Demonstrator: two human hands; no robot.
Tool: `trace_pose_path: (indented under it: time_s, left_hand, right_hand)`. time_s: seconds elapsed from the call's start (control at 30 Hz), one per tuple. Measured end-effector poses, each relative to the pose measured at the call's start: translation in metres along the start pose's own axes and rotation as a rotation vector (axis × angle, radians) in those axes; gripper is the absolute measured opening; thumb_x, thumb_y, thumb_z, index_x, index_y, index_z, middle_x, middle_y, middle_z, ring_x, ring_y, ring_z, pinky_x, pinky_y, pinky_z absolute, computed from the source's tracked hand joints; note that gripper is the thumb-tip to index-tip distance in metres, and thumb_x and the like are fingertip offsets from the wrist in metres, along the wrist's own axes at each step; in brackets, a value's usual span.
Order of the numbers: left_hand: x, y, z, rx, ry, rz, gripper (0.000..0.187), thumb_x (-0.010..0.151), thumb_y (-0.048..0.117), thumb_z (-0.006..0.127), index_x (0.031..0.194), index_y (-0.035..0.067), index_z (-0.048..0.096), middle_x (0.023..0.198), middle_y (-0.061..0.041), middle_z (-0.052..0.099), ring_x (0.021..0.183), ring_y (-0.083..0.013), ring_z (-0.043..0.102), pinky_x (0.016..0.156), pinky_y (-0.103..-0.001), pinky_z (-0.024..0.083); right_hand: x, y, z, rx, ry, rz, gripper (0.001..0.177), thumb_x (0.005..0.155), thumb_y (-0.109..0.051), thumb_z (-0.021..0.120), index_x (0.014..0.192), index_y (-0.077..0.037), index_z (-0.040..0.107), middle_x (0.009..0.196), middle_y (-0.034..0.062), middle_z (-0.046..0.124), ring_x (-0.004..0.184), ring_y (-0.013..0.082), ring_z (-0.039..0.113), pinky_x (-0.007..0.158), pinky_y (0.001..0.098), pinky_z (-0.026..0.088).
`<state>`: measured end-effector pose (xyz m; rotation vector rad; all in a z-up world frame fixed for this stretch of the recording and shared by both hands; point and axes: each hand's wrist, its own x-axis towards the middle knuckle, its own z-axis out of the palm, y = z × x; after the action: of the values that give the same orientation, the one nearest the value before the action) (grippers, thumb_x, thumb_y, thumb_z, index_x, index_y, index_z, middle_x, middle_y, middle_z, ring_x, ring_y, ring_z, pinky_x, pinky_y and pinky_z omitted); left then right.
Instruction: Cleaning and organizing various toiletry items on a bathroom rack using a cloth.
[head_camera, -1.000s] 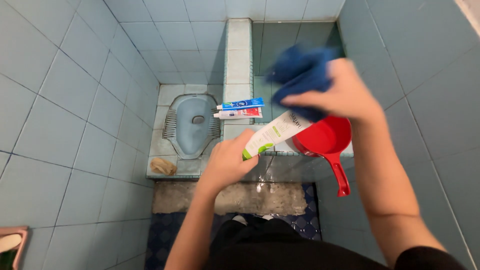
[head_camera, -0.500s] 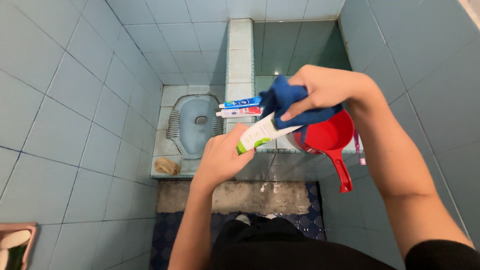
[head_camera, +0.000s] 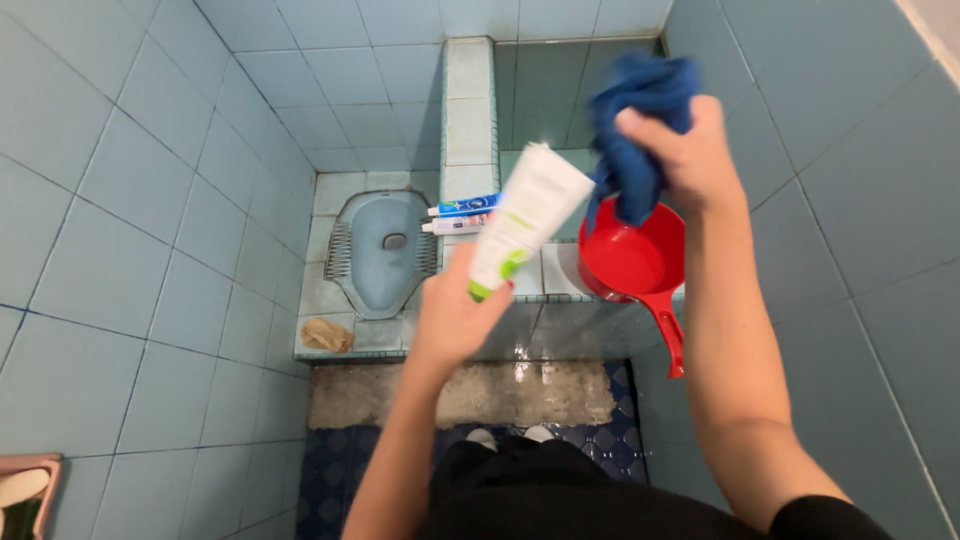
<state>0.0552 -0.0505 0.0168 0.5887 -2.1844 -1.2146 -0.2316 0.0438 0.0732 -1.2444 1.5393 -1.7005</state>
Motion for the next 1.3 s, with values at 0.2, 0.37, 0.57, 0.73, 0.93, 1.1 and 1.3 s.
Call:
trace_pose_path:
  time_s: [0.2, 0.37, 0.57, 0.73, 0.93, 1.1, 1.3]
  left_hand:
    - [-0.002, -0.007, -0.001, -0.14, 0.222, -0.001, 0.037, 0.09, 0.017, 0.075, 0.118, 0.002, 0.056, 0.093, -0.011, 0.077, 0.08, -0.0142, 0.074, 0.072, -0.031, 0.058]
    - [0.002, -0.002, 0.011, -0.181, 0.274, -0.015, 0.041, 0.089, 0.018, 0.075, 0.122, 0.001, 0.057, 0.097, -0.012, 0.079, 0.084, -0.016, 0.075, 0.074, -0.032, 0.058]
    - [-0.003, -0.009, 0.022, -0.07, 0.208, 0.112, 0.044, 0.088, 0.013, 0.071, 0.125, 0.001, 0.052, 0.093, -0.02, 0.073, 0.085, -0.0348, 0.075, 0.07, -0.038, 0.058]
    - [-0.006, -0.002, 0.021, -0.132, 0.204, 0.136, 0.04, 0.089, 0.012, 0.069, 0.124, 0.001, 0.051, 0.093, -0.02, 0.072, 0.082, -0.0356, 0.076, 0.07, -0.039, 0.059]
    - [-0.003, 0.003, 0.016, -0.187, 0.258, 0.046, 0.033, 0.086, 0.011, 0.071, 0.113, 0.001, 0.055, 0.087, -0.017, 0.074, 0.078, -0.0282, 0.077, 0.068, -0.037, 0.059]
    - [-0.002, 0.01, 0.012, -0.173, 0.267, 0.036, 0.029, 0.086, 0.009, 0.072, 0.109, 0.0, 0.057, 0.085, -0.015, 0.074, 0.075, -0.0248, 0.077, 0.068, -0.035, 0.058]
    - [0.001, 0.015, 0.016, -0.236, 0.247, 0.074, 0.029, 0.088, 0.01, 0.068, 0.113, 0.0, 0.057, 0.09, -0.016, 0.076, 0.08, -0.0256, 0.079, 0.07, -0.034, 0.059]
  right_hand:
    - [-0.02, 0.061, 0.01, 0.48, 0.176, -0.147, 0.044, 0.099, -0.028, 0.078, 0.131, -0.003, 0.061, 0.117, 0.0103, 0.068, 0.105, 0.0247, 0.069, 0.095, 0.043, 0.059]
    - [-0.048, 0.055, 0.083, 1.114, 0.201, 0.08, 0.069, 0.09, -0.046, 0.072, 0.142, -0.005, 0.052, 0.136, 0.0161, 0.062, 0.124, 0.0306, 0.063, 0.107, 0.0447, 0.055]
    - [-0.067, 0.067, 0.131, 0.436, 0.13, 0.03, 0.042, 0.09, -0.014, 0.081, 0.121, 0.009, 0.065, 0.117, 0.0152, 0.07, 0.105, 0.0219, 0.068, 0.094, 0.0368, 0.057]
    - [-0.059, 0.055, 0.127, 0.497, 0.271, 0.075, 0.031, 0.092, -0.012, 0.074, 0.113, 0.011, 0.07, 0.105, 0.0144, 0.074, 0.092, 0.0196, 0.07, 0.084, 0.0332, 0.058]
    - [-0.059, 0.053, 0.117, 0.617, 0.13, 0.131, 0.032, 0.09, -0.006, 0.07, 0.118, 0.009, 0.068, 0.11, 0.014, 0.074, 0.098, 0.0217, 0.072, 0.09, 0.0344, 0.058]
    - [-0.066, 0.047, 0.116, 0.628, 0.051, 0.156, 0.045, 0.081, 0.005, 0.069, 0.125, 0.006, 0.063, 0.116, 0.0139, 0.073, 0.103, 0.0237, 0.072, 0.094, 0.037, 0.057]
    - [-0.07, 0.034, 0.119, 0.757, 0.075, 0.103, 0.051, 0.08, 0.005, 0.069, 0.13, 0.003, 0.058, 0.119, 0.0132, 0.071, 0.107, 0.0231, 0.071, 0.097, 0.0357, 0.058]
